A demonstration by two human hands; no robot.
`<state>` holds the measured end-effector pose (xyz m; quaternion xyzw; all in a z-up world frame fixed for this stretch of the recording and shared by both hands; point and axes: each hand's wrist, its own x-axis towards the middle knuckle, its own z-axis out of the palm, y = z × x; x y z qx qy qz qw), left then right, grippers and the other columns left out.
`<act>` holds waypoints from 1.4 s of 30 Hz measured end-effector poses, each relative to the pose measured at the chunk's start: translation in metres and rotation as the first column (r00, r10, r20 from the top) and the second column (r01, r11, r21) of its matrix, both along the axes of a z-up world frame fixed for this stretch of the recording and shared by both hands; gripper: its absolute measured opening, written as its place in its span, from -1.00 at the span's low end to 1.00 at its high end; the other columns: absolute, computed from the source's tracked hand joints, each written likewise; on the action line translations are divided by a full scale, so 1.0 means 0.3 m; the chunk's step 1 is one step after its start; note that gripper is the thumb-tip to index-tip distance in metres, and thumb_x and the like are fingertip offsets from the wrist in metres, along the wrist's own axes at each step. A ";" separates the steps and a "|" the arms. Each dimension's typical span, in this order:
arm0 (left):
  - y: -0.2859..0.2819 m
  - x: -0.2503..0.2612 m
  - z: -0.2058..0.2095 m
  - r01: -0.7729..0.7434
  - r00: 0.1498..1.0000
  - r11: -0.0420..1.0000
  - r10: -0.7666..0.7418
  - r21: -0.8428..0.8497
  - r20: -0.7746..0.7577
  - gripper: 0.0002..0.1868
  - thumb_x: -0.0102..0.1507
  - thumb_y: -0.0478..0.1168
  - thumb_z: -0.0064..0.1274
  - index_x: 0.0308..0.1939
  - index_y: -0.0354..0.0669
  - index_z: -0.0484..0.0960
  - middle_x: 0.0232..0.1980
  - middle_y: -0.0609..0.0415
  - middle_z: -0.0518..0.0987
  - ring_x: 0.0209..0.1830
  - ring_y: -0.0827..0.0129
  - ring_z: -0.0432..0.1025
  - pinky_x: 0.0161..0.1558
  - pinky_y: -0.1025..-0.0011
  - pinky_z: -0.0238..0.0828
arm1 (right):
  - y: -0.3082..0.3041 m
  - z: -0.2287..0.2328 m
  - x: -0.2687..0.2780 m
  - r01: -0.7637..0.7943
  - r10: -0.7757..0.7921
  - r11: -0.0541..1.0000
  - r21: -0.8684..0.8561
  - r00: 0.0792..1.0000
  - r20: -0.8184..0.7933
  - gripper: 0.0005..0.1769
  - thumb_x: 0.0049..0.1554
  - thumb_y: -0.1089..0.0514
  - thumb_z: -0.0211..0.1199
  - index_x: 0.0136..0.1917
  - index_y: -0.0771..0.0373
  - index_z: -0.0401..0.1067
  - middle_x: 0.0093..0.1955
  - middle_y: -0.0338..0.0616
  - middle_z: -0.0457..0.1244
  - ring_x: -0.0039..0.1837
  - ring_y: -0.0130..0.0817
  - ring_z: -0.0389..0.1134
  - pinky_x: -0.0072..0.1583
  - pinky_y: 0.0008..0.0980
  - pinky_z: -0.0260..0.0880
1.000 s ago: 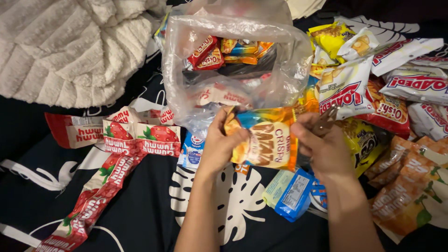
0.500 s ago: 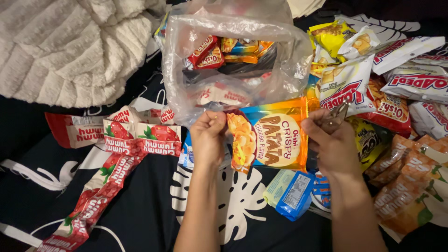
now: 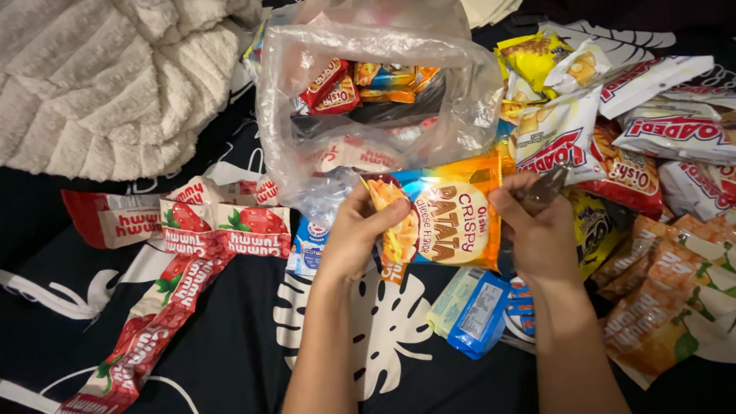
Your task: The person uses scissors to cut open multiple snack packages, including chips and crackers, one at a time. Each opened package is placed into a clear plastic bag. The person repeats this process for several different snack types throughout the clip.
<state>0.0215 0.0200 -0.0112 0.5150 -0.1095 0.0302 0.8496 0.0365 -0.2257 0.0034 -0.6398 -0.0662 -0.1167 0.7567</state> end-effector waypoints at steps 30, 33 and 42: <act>0.019 0.031 -0.027 -0.340 0.939 0.935 0.333 0.097 0.081 -0.73 0.55 -0.14 -0.05 0.00 -0.34 0.55 -0.22 -0.01 0.52 -0.30 0.32 0.34 -0.27 0.34 0.26 | -0.039 0.036 -0.003 -0.108 0.120 0.986 0.123 0.988 -0.094 -0.90 0.22 0.25 0.32 -0.05 0.22 0.40 -0.26 -0.32 0.25 -0.35 -0.57 0.15 -0.33 -0.52 0.08; 0.014 0.024 -0.011 0.053 0.994 0.947 -0.020 -0.317 0.106 -0.36 0.42 0.29 -0.28 0.13 -0.23 0.47 0.05 0.02 0.63 0.00 0.32 0.59 0.07 0.33 0.58 | 0.029 0.026 -0.009 -0.049 0.050 0.898 0.437 0.999 0.011 -0.85 0.22 0.27 0.29 -0.01 0.14 0.34 -0.16 -0.30 0.32 -0.23 -0.53 0.30 -0.29 -0.52 0.16; -0.195 -0.020 -0.012 0.006 0.985 0.955 -0.057 -0.297 -0.164 -0.68 0.37 -0.21 0.17 0.13 -0.34 0.56 0.00 0.05 0.61 -0.10 0.47 0.49 -0.04 0.48 0.46 | 0.123 -0.002 -0.040 -0.042 0.086 0.921 0.386 0.992 -0.097 -0.88 0.23 0.25 0.24 0.04 0.21 0.37 -0.17 -0.19 0.31 -0.23 -0.54 0.30 -0.28 -0.56 0.14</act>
